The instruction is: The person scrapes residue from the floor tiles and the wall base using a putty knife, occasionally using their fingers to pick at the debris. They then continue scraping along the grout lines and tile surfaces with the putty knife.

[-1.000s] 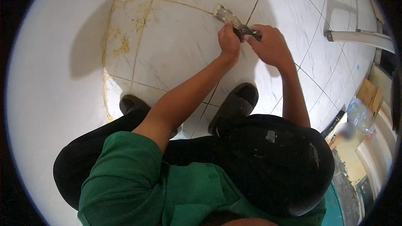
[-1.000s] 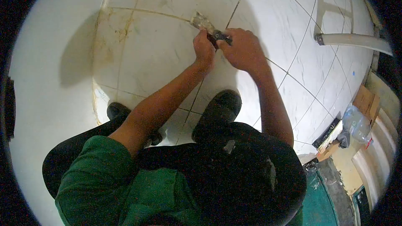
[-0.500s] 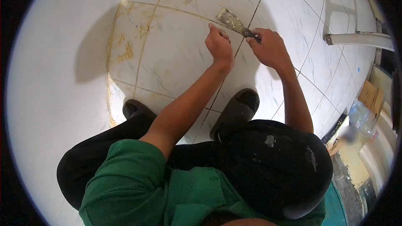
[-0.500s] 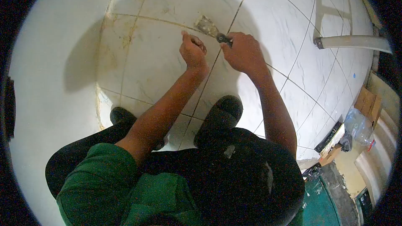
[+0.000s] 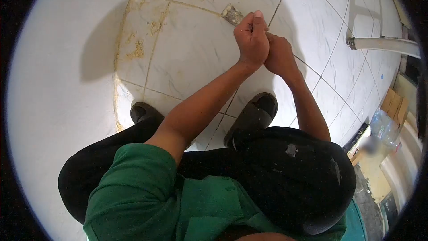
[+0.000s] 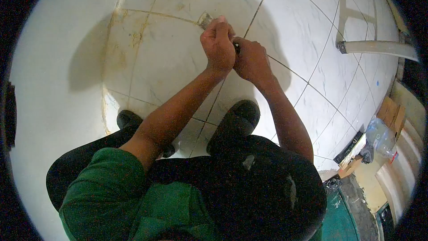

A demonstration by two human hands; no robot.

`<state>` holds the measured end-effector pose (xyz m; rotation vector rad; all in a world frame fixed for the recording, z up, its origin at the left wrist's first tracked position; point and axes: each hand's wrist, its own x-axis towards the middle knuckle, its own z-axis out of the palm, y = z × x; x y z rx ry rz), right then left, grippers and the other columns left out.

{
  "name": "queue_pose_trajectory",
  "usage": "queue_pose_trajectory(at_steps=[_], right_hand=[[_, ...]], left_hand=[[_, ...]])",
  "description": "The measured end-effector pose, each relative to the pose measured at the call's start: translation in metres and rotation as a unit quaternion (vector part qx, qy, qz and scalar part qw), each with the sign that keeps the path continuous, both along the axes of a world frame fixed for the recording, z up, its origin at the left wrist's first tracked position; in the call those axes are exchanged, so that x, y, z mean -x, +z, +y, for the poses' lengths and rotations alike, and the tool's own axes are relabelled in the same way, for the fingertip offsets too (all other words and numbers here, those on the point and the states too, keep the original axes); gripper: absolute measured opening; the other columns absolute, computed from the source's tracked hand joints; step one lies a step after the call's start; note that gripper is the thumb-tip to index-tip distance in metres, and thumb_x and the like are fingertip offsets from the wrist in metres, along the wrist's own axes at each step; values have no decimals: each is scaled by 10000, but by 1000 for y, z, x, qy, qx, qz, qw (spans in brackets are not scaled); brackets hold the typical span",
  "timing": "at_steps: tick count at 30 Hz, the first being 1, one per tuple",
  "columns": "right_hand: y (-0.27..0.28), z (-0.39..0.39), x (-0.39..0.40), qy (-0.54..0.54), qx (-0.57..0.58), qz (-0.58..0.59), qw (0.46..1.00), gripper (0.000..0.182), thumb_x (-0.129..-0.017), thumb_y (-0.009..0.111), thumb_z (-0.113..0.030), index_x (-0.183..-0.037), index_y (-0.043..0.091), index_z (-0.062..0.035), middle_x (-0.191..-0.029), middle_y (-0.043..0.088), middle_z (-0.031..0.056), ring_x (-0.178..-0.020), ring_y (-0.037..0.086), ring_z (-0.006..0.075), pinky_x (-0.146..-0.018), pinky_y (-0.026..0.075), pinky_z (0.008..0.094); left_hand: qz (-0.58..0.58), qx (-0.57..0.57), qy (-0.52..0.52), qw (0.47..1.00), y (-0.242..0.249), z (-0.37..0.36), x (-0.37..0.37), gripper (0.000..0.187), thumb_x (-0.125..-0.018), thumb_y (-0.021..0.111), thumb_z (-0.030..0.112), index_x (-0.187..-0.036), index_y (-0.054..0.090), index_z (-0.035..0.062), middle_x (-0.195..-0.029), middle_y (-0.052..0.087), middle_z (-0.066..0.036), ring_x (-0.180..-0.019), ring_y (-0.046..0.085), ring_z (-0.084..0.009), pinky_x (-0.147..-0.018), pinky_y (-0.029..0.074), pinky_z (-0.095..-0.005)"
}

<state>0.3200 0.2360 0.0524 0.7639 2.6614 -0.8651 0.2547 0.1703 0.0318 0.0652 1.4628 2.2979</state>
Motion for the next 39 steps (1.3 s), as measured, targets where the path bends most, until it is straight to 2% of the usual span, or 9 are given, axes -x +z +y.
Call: queue_pose_trajectory(at_steps=[4, 7, 9, 11, 17, 23, 31, 35, 39], right_hand=[[15, 4, 7, -23, -11, -29, 999, 215, -740, 620, -189, -906, 623, -52, -797, 646, 180, -747, 624, 358, -677, 505, 442], [5, 8, 5, 30, -37, -54, 997, 241, -716, 646, -205, -887, 611, -39, -772, 645, 182, -734, 627, 357, -659, 508, 434], [-15, 4, -5, 37, -21, 73, 996, 267, -704, 659, -224, -873, 598, -26, -765, 643, 181, -733, 628, 351, -661, 506, 432], [-24, 5, -12, 34, -12, 113, 993, 287, -697, 667, -237, -866, 588, -18, -764, 643, 178, -734, 629, 346, -661, 505, 430], [12, 0, 0, 13, -13, 1, 1000, 330, -691, 676, -261, -873, 567, -8, -793, 643, 169, -751, 628, 340, -657, 504, 431], [-5, -11, 5, 24, -10, 39, 999, 333, -708, 662, -270, -889, 561, -8, -792, 640, 169, -751, 626, 337, -657, 501, 427], [1, -13, 10, 20, 0, 44, 999, 338, -731, 642, -281, -910, 554, -8, -792, 636, 169, -750, 624, 332, -658, 497, 422], [-19, -23, 15, 35, 11, 82, 996, 341, -742, 633, -286, -921, 550, -8, -792, 634, 169, -750, 623, 329, -659, 495, 420], [-29, -21, 20, 35, 22, 110, 993, 343, -753, 623, -292, -931, 547, -8, -792, 632, 168, -750, 622, 327, -659, 493, 417]], left_hand=[[50, -8, -27, 998, 9, 5, 6, 341, -925, 449, 180, -606, 430, 60, -544, 415, 16, -503, 350, -53, -459, 287, -228], [72, -8, -43, 996, 21, 6, 5, 338, -923, 459, 180, -612, 455, 49, -537, 419, 18, -498, 358, -51, -461, 296, -219], [87, -9, -61, 994, 29, 7, 4, 339, -923, 465, 183, -617, 474, 39, -535, 426, 19, -494, 365, -50, -461, 299, -214], [107, -9, -85, 991, 36, 7, 1, 342, -924, 470, 186, -621, 492, 28, -535, 437, 18, -491, 372, -48, -461, 300, -210], [89, -29, -118, 989, 45, 6, 2, 350, -927, 475, 201, -633, 519, 17, -531, 452, 12, -494, 378, -43, -459, 307, -214], [128, -7, -120, 984, 51, 6, 4, 352, -925, 480, 213, -635, 516, 17, -528, 446, 18, -505, 382, -45, -485, 323, -212], [94, -19, -134, 986, 58, 0, 12, 342, -919, 488, 221, -641, 524, 23, -530, 449, 20, -509, 391, -43, -488, 324, -208], [74, -28, -132, 988, 61, 1, 11, 362, -891, 539, 226, -609, 503, 2, -503, 506, -24, -482, 418, -51, -454, 332, -234], [65, -32, -134, 988, 63, 1, 14, 363, -891, 544, 238, -616, 513, 4, -504, 508, -23, -479, 418, -49, -449, 328, -229]])
